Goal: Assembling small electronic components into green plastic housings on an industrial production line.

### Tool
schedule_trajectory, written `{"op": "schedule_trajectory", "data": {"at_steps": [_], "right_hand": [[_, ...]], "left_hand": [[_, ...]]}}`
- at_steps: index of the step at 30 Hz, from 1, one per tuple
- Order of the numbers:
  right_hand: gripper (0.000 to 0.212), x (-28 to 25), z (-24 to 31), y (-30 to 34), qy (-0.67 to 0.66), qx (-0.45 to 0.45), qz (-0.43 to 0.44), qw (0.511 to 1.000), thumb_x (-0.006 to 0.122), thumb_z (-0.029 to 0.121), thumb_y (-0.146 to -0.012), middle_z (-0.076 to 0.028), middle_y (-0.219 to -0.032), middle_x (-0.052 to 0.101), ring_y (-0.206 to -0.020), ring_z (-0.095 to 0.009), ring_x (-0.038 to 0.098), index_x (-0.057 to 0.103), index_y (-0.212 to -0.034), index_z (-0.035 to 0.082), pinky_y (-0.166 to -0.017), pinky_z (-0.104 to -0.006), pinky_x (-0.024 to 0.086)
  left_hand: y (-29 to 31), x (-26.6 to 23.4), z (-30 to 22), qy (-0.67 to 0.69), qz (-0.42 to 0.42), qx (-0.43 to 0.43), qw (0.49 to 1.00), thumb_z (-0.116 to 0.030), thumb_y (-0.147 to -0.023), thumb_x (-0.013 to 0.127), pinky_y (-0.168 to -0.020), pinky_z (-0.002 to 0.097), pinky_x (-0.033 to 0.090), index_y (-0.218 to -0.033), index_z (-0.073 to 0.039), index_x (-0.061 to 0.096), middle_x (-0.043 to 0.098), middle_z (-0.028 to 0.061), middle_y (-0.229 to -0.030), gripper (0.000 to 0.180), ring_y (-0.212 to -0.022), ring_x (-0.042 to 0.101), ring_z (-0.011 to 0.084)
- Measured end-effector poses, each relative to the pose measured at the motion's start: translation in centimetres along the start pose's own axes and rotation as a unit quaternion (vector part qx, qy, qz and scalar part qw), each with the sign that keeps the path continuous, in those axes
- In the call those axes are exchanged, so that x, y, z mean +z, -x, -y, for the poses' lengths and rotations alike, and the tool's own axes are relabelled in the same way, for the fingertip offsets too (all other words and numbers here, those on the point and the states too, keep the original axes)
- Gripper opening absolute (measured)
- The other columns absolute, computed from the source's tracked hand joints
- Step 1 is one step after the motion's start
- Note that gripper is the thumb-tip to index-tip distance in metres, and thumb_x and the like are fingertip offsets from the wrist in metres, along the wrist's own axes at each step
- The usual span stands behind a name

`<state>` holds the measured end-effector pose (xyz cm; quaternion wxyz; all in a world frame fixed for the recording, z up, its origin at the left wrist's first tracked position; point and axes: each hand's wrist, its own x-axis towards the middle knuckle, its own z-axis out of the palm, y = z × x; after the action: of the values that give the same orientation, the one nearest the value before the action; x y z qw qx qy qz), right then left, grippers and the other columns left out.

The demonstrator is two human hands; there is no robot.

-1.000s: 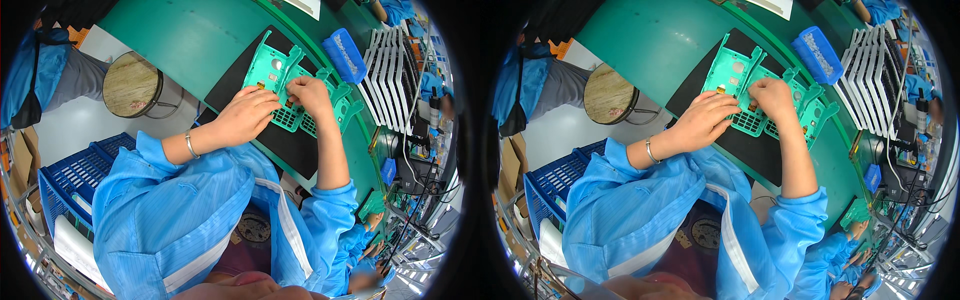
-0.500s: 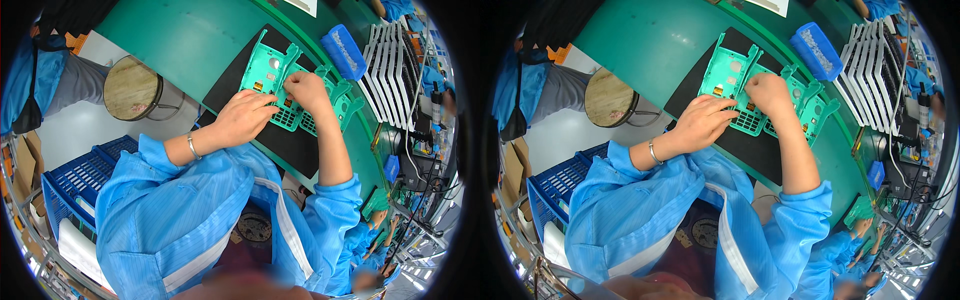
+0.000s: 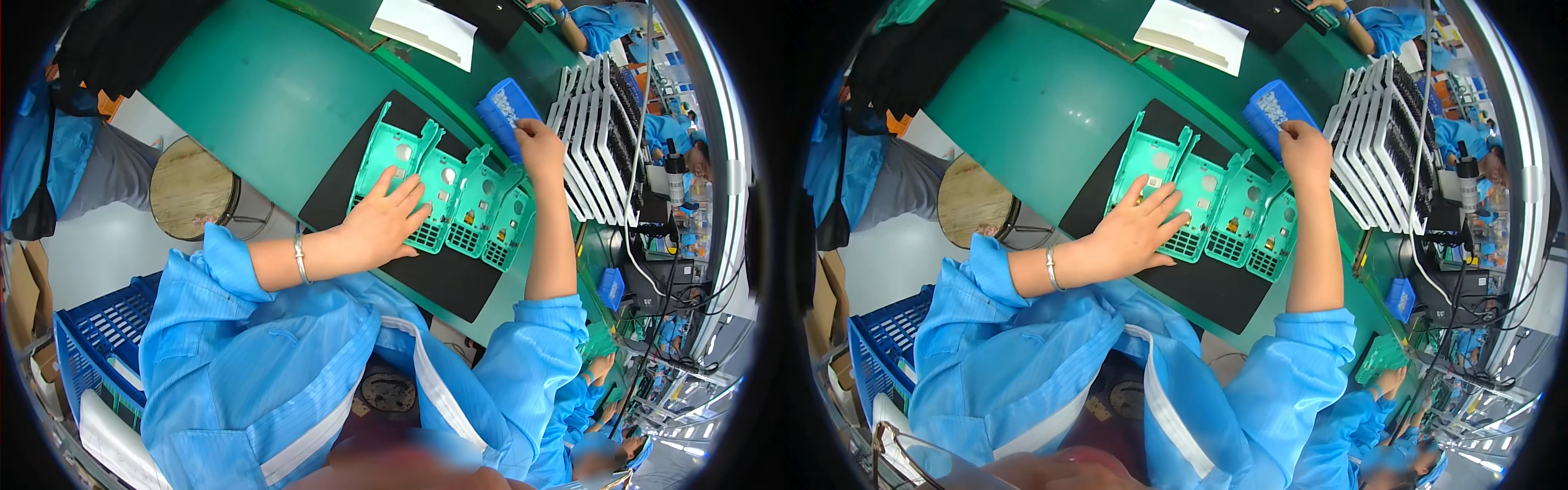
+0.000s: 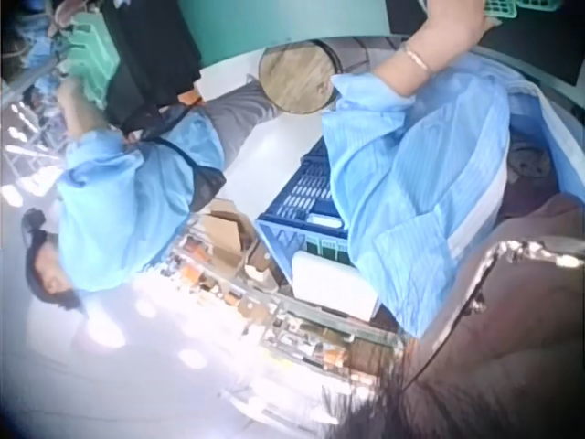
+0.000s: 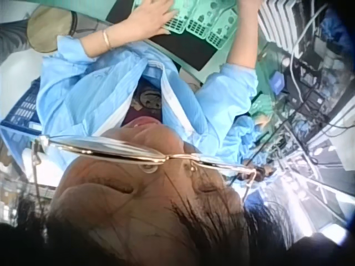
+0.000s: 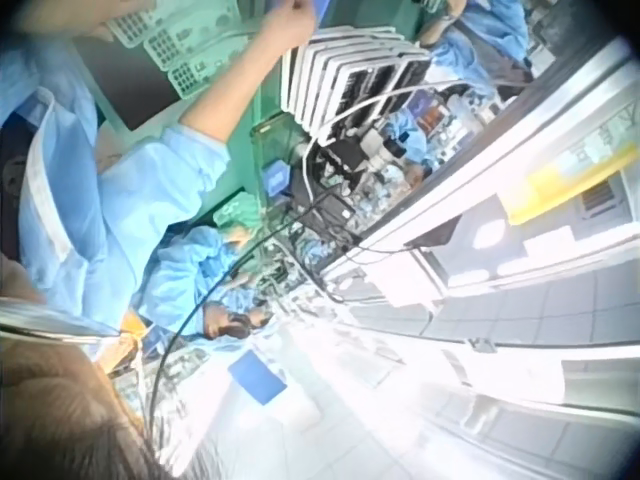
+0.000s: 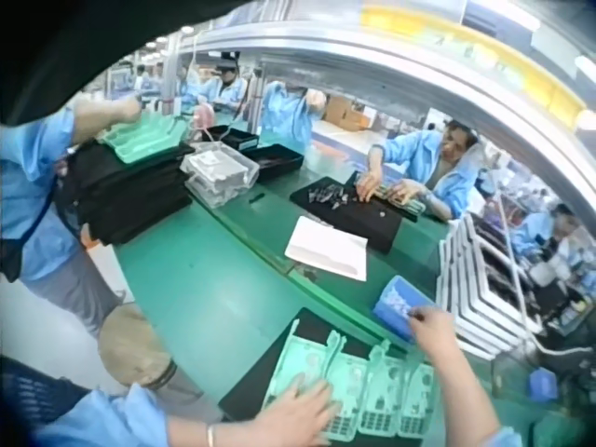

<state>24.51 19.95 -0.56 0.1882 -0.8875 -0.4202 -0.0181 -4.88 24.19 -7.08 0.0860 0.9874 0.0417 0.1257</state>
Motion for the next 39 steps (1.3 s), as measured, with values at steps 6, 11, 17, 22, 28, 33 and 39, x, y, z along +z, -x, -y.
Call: {"op": "schedule_trajectory", "data": {"at_steps": [6,11,17,22,28,33,39], "right_hand": [[0.031,0.9,-3.2,-5.8,0.024,0.039,0.084,0.995,0.064,0.026,-0.075,-0.014,-0.097,0.067,-0.092,-0.029,0.063,0.068,-0.100,0.009,-0.083,-0.0364,0.048],[0.042,1.2,-4.4,-8.7,0.113,0.080,0.169,0.976,0.068,0.036,-0.071,-0.015,-0.107,0.064,-0.101,-0.031,0.060,0.067,-0.106,0.012,-0.088,-0.0376,0.047],[0.029,1.2,-5.2,-9.3,0.130,0.062,0.151,0.978,0.063,0.022,-0.068,-0.016,-0.099,0.066,-0.096,-0.033,0.061,0.067,-0.095,0.011,-0.086,-0.0385,0.048],[0.024,0.7,-6.5,-9.0,0.104,0.054,0.131,0.984,0.061,0.020,-0.068,-0.017,-0.094,0.066,-0.092,-0.034,0.062,0.068,-0.090,0.010,-0.083,-0.0390,0.049],[0.022,0.5,-9.6,-8.2,-0.059,0.078,-0.019,0.995,0.063,0.011,-0.074,-0.010,-0.073,0.066,-0.059,-0.017,0.063,0.065,-0.094,0.000,-0.061,-0.0275,0.052],[0.021,-2.2,-5.7,-4.9,-0.469,0.160,0.022,0.868,0.064,0.007,-0.079,-0.007,-0.079,0.063,-0.067,-0.012,0.061,0.060,-0.097,-0.003,-0.060,-0.0250,0.052],[0.019,-2.4,3.3,3.8,-0.474,0.079,0.154,0.863,0.064,0.006,-0.080,-0.005,-0.084,0.063,-0.071,-0.012,0.060,0.063,-0.098,-0.001,-0.066,-0.0252,0.051]], "left_hand": [[-2.0,-1.0,0.0,0.013,0.004,0.002,1.000,-0.045,-0.075,0.066,-0.105,0.0519,0.024,-0.124,-0.003,0.050,0.049,0.0186,-0.123,0.067,-0.124,0.040,0.0301],[-3.9,-1.9,0.0,0.038,0.006,0.001,0.999,-0.040,-0.070,0.071,-0.103,0.0522,0.025,-0.122,0.001,0.049,0.050,0.0191,-0.119,0.069,-0.121,0.041,0.0307],[-4.6,-2.2,-0.4,0.102,-0.003,-0.009,0.995,-0.034,-0.068,0.075,-0.102,0.0526,0.025,-0.120,-0.004,0.051,0.047,0.0196,-0.121,0.065,-0.123,0.039,0.0330],[-5.0,-2.6,0.5,0.210,-0.020,-0.013,0.977,-0.032,-0.077,0.068,-0.103,0.0510,0.025,-0.117,-0.005,0.055,0.053,0.0144,-0.117,0.051,-0.121,0.041,0.0297],[-7.5,-3.6,1.0,0.688,-0.024,-0.177,0.704,-0.018,-0.090,0.055,-0.089,0.0313,0.045,-0.113,0.000,0.057,0.062,0.0091,-0.107,0.029,-0.099,0.059,0.0194],[-8.3,-2.8,1.7,0.824,-0.064,-0.214,0.521,-0.020,-0.095,0.047,-0.096,0.0338,0.043,-0.121,-0.001,0.051,0.059,0.0118,-0.114,0.033,-0.109,0.056,0.0206],[-9.3,-1.5,0.8,0.902,-0.104,-0.231,0.350,-0.033,-0.098,0.041,-0.098,0.0355,0.042,-0.128,0.000,0.042,0.051,0.0127,-0.126,0.045,-0.116,0.051,0.0214]]}}
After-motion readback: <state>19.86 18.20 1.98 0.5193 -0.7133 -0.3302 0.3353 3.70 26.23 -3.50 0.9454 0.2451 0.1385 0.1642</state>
